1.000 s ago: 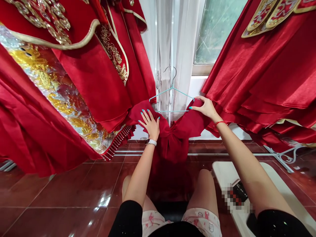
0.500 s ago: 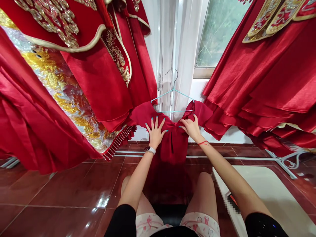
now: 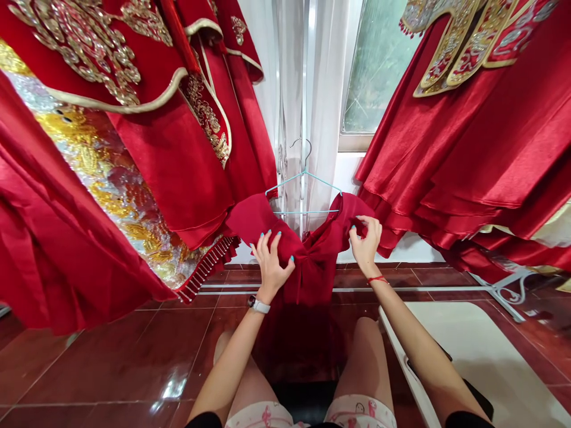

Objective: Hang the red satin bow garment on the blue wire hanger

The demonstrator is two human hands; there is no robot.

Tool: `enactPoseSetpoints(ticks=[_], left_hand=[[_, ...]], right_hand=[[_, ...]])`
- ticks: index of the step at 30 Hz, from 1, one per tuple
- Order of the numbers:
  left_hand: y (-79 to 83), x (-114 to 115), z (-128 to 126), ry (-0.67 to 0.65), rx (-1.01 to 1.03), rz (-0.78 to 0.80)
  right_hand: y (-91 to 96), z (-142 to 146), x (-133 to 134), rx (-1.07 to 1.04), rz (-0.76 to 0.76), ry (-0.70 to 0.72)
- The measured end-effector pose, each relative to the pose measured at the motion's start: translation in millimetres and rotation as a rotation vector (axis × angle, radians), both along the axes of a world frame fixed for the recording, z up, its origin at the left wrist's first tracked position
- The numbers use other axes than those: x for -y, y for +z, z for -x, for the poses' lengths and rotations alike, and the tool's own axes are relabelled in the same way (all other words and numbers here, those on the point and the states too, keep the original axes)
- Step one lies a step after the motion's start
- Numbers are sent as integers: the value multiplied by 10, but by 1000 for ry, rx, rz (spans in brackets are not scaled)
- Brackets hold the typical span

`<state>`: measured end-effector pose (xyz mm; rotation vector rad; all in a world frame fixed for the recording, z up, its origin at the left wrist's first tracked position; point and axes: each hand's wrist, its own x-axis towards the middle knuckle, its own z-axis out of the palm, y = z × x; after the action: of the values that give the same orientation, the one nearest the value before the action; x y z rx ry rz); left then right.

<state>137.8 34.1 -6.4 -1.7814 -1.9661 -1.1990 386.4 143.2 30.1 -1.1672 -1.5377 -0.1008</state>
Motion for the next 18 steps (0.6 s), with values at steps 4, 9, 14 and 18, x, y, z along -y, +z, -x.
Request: enactPoseSetpoints(ticks=[4, 9, 14, 18], left_hand=[[596, -243, -57, 203, 103, -55], [1137, -695, 44, 412, 130, 36], [1207, -689, 194, 374, 30, 143], [1298, -606, 281, 357, -48, 168]], right_hand=[[292, 336, -176, -5, 117, -55], [477, 692, -502, 105, 277, -124], [522, 591, -648, 133, 299, -173], [570, 441, -680, 258, 298, -198]])
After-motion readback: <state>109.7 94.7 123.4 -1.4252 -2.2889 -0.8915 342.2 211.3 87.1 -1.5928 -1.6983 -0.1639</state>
